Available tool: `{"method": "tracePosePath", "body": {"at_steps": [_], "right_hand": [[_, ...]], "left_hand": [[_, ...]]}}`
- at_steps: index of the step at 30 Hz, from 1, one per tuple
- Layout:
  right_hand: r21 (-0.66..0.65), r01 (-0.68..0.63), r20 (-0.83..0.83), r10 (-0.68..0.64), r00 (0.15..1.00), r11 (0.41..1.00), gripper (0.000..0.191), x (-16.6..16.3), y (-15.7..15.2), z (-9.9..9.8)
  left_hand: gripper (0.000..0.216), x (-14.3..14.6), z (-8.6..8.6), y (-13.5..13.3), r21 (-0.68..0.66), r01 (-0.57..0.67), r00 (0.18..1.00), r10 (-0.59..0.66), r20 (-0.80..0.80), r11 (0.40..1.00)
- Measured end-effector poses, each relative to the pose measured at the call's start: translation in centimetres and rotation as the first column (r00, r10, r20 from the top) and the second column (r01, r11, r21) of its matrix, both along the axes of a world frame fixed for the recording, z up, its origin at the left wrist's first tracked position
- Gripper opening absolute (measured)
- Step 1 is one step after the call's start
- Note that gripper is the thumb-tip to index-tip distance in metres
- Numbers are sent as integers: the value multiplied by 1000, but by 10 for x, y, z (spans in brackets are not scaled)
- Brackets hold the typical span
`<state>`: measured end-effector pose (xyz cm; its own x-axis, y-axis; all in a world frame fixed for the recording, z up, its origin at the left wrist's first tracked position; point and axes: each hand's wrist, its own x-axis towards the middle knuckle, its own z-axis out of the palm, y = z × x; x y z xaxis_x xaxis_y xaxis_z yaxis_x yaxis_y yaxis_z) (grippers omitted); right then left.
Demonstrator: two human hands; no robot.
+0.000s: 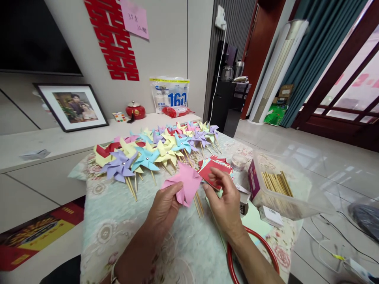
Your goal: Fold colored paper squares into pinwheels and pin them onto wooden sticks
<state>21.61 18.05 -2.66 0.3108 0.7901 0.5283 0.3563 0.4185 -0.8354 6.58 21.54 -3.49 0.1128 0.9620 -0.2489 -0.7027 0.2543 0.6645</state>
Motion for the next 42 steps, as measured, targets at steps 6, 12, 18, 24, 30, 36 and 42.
{"method": "tracePosePath", "body": {"at_steps": [6,12,18,24,30,36,42], "right_hand": [[218,-204,664,8,748,954,29,-1,-4,8],[107,-290,767,107,633,951,27,-4,-6,8],[38,-294,796,149,586,955,32,-2,-5,3],[48,-309,781,157,604,950,25,-1,-3,2],[9,-325,769,202,607,946,23,1,-3,4],[-35,-300,750,224,622,953,17,0,-3,8],[-90,-303,702,276,656,949,16,0,-3,12]], "left_hand": [[22,-1,2,2,-13,-7,1000,7,-1,1000],[14,0,6,0,-15,7,999,-7,-36,1000],[14,-1,4,-1,11,43,999,-43,-26,999],[16,-1,4,-2,7,33,998,-33,-45,999],[13,0,9,-5,40,35,992,-30,-123,999],[14,2,13,-7,94,16,982,2,-188,995],[26,3,11,-6,98,16,982,3,-187,995]]}}
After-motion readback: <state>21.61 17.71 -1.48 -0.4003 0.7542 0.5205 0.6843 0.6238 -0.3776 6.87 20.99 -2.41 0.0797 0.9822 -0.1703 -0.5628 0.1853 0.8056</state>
